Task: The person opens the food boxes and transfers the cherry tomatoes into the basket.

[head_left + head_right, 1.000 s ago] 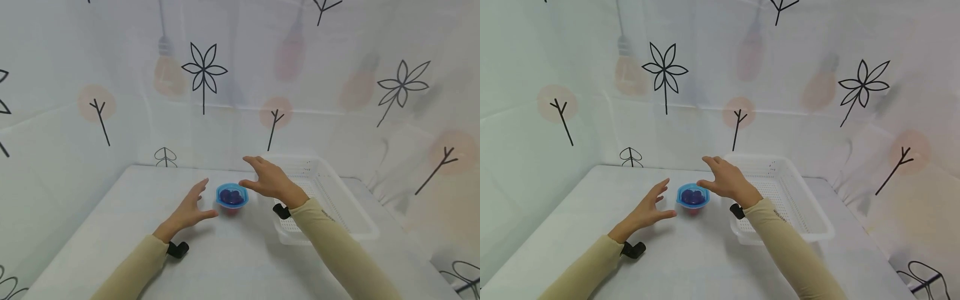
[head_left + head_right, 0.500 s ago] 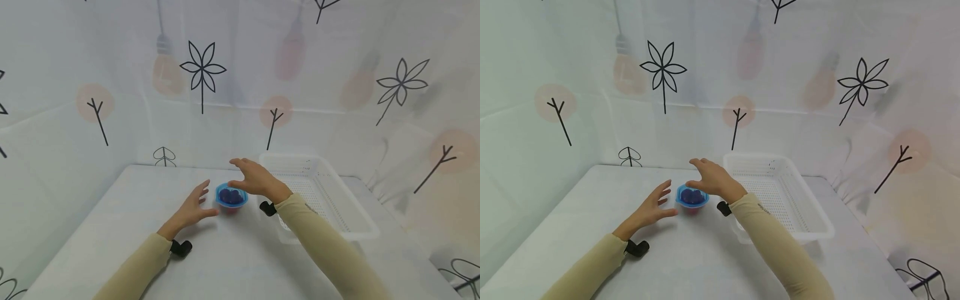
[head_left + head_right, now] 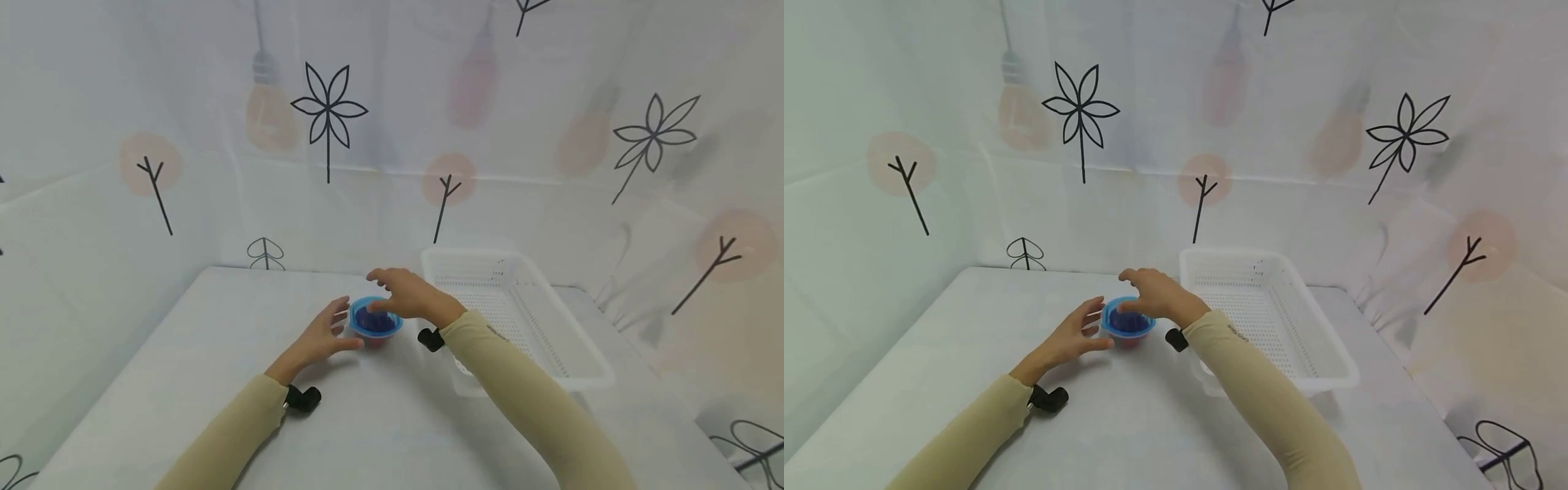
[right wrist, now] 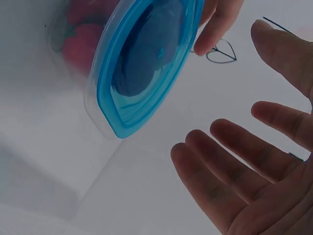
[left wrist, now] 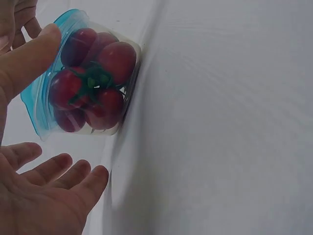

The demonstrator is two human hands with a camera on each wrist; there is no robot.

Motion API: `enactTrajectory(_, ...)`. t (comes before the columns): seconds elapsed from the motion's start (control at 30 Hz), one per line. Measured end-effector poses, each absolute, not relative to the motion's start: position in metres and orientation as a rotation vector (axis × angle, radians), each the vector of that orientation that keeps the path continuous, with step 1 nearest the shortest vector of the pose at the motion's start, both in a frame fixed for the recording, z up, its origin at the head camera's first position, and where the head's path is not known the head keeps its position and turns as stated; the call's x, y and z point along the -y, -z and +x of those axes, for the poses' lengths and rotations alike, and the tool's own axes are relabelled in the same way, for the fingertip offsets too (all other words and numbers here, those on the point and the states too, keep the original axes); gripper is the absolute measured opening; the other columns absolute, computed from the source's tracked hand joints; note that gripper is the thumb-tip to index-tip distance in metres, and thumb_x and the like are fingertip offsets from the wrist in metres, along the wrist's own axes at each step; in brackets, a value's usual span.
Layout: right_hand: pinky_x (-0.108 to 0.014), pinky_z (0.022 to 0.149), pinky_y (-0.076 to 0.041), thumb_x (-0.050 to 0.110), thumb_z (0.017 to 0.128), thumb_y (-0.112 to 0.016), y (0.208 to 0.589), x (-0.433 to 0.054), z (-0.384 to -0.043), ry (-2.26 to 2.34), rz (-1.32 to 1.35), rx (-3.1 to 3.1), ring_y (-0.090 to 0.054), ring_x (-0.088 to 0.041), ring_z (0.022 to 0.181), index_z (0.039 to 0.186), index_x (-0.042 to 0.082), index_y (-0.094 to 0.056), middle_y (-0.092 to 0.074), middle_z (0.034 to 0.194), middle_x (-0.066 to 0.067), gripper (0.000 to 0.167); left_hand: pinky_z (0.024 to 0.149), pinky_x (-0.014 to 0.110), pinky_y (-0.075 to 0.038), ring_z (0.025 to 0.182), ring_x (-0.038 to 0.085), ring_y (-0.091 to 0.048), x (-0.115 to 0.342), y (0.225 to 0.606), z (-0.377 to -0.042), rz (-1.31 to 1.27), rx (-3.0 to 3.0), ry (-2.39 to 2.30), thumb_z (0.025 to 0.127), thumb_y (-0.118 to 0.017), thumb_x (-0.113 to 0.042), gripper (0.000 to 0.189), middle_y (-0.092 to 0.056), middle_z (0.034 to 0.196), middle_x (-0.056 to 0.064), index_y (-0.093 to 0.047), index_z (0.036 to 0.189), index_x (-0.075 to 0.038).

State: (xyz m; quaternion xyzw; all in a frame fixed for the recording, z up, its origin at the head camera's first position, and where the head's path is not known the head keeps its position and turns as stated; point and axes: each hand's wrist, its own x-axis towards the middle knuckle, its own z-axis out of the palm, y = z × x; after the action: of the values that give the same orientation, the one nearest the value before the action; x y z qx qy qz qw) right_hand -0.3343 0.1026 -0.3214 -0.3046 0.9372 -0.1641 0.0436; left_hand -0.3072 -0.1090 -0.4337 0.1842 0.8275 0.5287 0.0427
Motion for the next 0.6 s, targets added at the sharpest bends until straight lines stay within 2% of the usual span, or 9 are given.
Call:
enactTrajectory(0.2, -0.04, 0.09, -0.051, 0.033, 0.087, -0.07, 0.325, -0.099, -0.333, 0.537, -0.945, -2.8, -0.058, -0.026, 0.113, 0.136, 0.015, -0.05, -0.06, 0.125, -0.011, 0.055, 0.104, 0.043, -0.039, 0.135, 0.037, -0.036, 0.106, 0.437, -0.311, 0.549, -2.489, -1.632, 0.077, -0.081, -0.023, 0.093, -0.03, 0.152, 0.016, -0.025, 0.149, -0.006)
enactTrajectory(0.43, -0.037, 0.088, -0.052, 0.035, 0.087, -0.07, 0.332, -0.097, -0.335, 0.507, -0.947, -2.772, -0.059, -0.025, 0.111, 0.135, 0.016, -0.051, -0.059, 0.124, -0.012, 0.055, 0.104, 0.041, -0.039, 0.133, 0.033, -0.04, 0.103, 0.438, -0.315, 0.553, -2.457, -1.678, 0.077, -0.082, -0.021, 0.086, -0.036, 0.148, 0.013, -0.032, 0.146, -0.007)
enactTrajectory(0.6, -0.039, 0.089, -0.052, 0.035, 0.086, -0.071, 0.334, -0.096, -0.333, 0.498, -0.922, -2.752, -0.059, -0.027, 0.111, 0.136, 0.016, -0.05, -0.059, 0.125, -0.013, 0.057, 0.103, 0.041, -0.04, 0.131, 0.031, -0.044, 0.099, 0.439, -0.318, 0.534, -2.458, -1.707, 0.075, -0.083, -0.021, 0.082, -0.042, 0.144, 0.012, -0.036, 0.141, -0.006)
